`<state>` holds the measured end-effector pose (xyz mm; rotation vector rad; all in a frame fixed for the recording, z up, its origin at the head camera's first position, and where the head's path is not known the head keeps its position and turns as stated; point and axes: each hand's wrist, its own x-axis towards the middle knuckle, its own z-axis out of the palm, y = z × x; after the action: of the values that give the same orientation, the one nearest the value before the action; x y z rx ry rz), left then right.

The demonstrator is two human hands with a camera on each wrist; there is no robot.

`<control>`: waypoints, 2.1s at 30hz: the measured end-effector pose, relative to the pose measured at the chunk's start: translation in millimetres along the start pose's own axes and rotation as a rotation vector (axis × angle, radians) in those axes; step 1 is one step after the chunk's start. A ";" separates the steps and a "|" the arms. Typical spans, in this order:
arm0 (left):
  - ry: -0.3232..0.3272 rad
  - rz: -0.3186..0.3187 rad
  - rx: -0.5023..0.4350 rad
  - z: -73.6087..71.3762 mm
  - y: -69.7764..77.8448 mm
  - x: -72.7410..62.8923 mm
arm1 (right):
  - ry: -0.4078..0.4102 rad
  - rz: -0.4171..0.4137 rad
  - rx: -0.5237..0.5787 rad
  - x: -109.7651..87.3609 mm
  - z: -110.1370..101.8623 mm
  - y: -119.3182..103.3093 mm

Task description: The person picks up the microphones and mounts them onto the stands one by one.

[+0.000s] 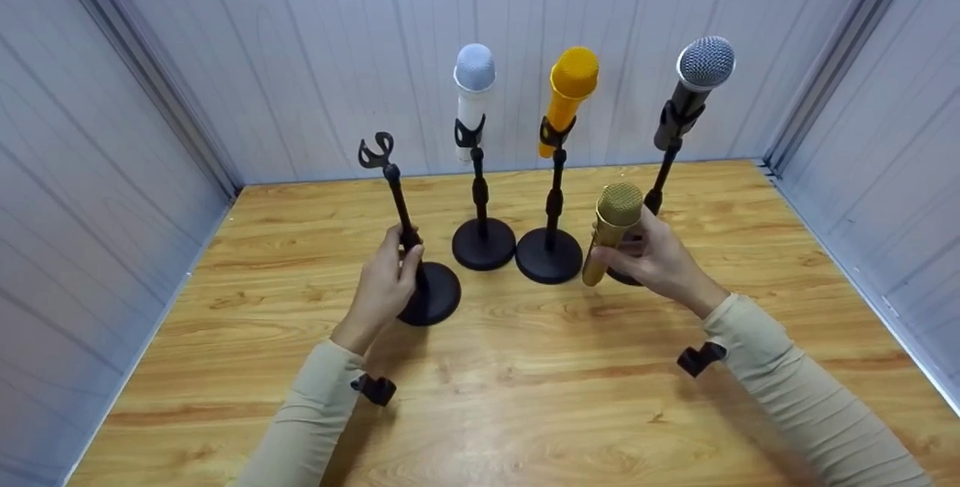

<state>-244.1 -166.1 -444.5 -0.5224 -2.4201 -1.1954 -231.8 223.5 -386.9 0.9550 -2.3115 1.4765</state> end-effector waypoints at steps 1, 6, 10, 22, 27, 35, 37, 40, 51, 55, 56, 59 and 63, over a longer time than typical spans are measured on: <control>-0.004 0.007 0.002 1.4 1.5 -0.9 | -0.002 0.010 -0.001 0.0 -0.3 -0.2; -0.033 0.038 -0.028 9.7 11.8 -4.6 | 0.002 0.042 -0.006 0.1 -1.1 1.1; -0.066 0.070 -0.081 18.8 21.8 -6.6 | 0.008 0.035 -0.016 0.5 -1.3 -1.1; -0.139 0.163 -0.042 41.8 48.4 -12.8 | 0.037 -0.003 0.024 -0.1 -1.6 20.3; -0.132 0.215 -0.038 49.0 53.1 -12.0 | 0.049 -0.011 0.072 -0.6 -3.3 20.8; -0.155 0.236 -0.029 60.5 61.8 -9.1 | 0.068 -0.040 0.078 0.0 -4.4 17.3; -0.159 0.257 -0.024 63.5 64.3 -8.4 | 0.065 -0.042 0.078 0.1 -4.6 16.7; -0.174 0.280 -0.024 68.2 67.7 -7.4 | 0.063 -0.041 0.086 0.2 -5.3 15.4; -0.299 0.255 -0.113 80.1 73.5 0.2 | 0.088 -0.028 0.071 1.2 -9.7 15.6; -0.336 0.241 -0.137 83.8 78.4 1.4 | 0.090 -0.045 0.058 1.8 -9.8 15.9; -0.340 0.243 -0.134 85.2 79.8 1.7 | 0.091 -0.048 0.057 2.0 -9.7 16.0; -0.345 0.259 -0.120 89.6 84.0 2.1 | 0.092 -0.063 0.073 3.5 -8.9 16.3; -0.350 0.276 -0.131 94.1 88.2 2.3 | 0.096 -0.111 0.096 9.3 -7.3 14.0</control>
<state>-219.8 -39.6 -437.5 -1.1502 -2.4458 -1.2285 -248.8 230.1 -388.9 0.9965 -2.1024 1.5646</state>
